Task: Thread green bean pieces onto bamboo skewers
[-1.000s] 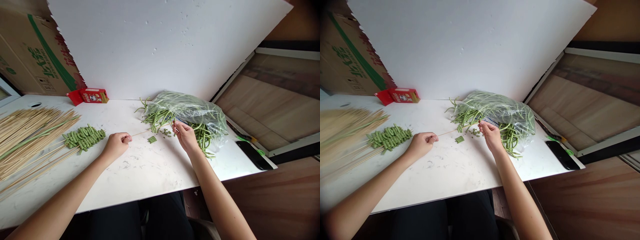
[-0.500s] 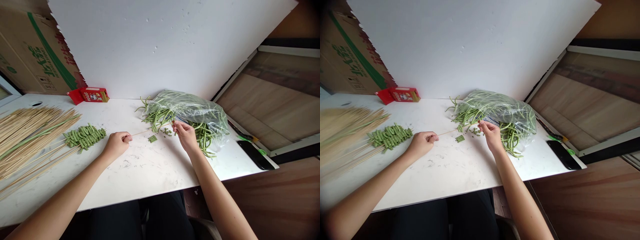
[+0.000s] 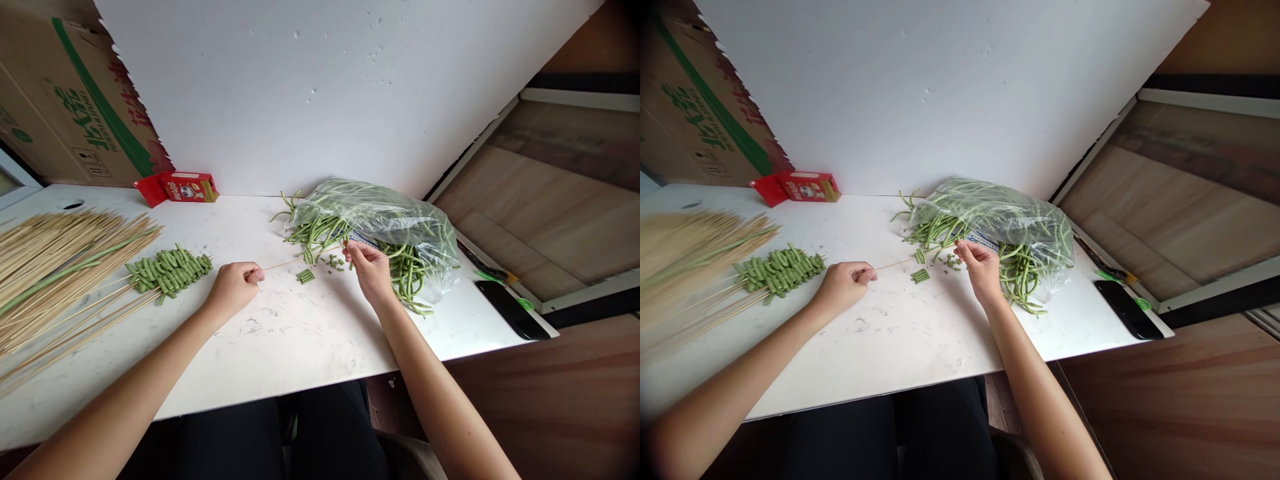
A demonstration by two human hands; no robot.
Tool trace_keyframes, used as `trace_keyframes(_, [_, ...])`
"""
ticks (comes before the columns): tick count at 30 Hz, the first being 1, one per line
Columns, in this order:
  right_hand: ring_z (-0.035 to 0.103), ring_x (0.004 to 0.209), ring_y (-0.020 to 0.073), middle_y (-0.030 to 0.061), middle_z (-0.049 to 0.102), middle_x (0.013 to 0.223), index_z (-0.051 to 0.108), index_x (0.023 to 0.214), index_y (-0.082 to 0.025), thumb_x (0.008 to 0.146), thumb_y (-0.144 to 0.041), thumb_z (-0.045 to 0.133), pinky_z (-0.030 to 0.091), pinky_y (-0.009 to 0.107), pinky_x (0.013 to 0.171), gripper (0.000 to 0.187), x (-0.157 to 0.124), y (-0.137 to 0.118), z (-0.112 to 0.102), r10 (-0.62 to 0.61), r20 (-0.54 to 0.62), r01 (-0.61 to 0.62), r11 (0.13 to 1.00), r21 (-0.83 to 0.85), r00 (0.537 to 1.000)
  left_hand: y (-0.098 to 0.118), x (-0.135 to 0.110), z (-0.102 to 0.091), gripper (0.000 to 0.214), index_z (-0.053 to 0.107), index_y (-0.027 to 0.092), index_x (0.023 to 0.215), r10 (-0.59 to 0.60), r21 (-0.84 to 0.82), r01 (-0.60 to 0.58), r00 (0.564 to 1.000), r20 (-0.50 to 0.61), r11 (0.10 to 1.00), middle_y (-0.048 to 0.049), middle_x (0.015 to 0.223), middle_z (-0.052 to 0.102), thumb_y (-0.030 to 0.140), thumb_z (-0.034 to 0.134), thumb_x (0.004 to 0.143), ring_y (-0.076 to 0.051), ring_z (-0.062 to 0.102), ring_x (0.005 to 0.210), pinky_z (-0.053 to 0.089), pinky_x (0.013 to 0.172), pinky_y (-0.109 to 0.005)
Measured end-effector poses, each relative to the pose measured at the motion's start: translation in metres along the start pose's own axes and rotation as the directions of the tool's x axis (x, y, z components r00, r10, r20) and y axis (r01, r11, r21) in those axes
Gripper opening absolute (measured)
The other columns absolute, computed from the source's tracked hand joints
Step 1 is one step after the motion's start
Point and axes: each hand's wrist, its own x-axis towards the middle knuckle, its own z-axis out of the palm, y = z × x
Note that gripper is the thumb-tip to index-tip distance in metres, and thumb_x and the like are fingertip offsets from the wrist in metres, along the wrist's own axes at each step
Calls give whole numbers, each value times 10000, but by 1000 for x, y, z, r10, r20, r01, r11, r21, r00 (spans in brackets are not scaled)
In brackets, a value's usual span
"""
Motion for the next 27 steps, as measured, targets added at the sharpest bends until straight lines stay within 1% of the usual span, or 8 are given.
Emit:
trace_keyframes(3, [660,807,210,70,772,912,846,892,-236,810,-622,870,522,350,699,395,0,1,1,9,9,-10,1000,5,1000,1,0,0,243,766,215,718,-5,2,5,1000,2,1000,-19,665,743,317,591,854,-195,629,626,462,636,-295])
trace_keyframes(7, [621,749,178,58,763,893,843,884,-228,800,-600,887,505,329,683,384,0,3,1,33,19,-34,998,45,999,3,-1,-1,242,771,214,729,-9,11,9,1000,15,1000,-16,676,753,307,588,857,-195,645,640,477,654,-292])
trace_keyframes(11, [595,715,162,40,741,846,840,883,-233,809,-578,887,494,320,683,356,0,5,2,41,32,-42,997,60,999,2,-1,-1,241,768,214,721,1,10,-1,1000,15,1000,-17,683,759,294,586,857,-195,651,646,481,663,-291])
trace_keyframes(18, [603,721,169,40,738,822,807,823,-227,811,-591,877,505,323,704,371,-2,5,5,35,42,-37,998,47,999,0,-1,0,231,771,215,723,23,16,-23,1000,4,1000,-11,665,747,284,598,860,-187,643,630,468,639,-284])
trace_keyframes(23, [629,748,181,56,758,861,793,791,-228,788,-619,882,527,336,731,400,-2,4,7,40,39,-42,998,49,998,1,-2,0,233,765,214,708,23,1,-23,1000,-14,1000,-13,656,743,290,603,857,-183,635,616,464,629,-281])
trace_keyframes(25, [646,762,192,61,765,857,798,791,-230,790,-635,873,534,343,736,412,-4,3,10,30,26,-31,999,28,999,1,-2,2,230,769,212,715,23,-10,-23,1000,-21,1000,-15,667,750,292,605,855,-182,634,617,463,628,-281])
trace_keyframes(27, [671,783,211,70,774,846,803,781,-227,778,-649,877,545,356,746,429,-8,3,15,23,42,-22,1000,-22,999,1,-3,5,228,777,209,733,28,-30,-28,1000,-14,999,-19,682,759,299,609,857,-179,632,614,457,616,-280])
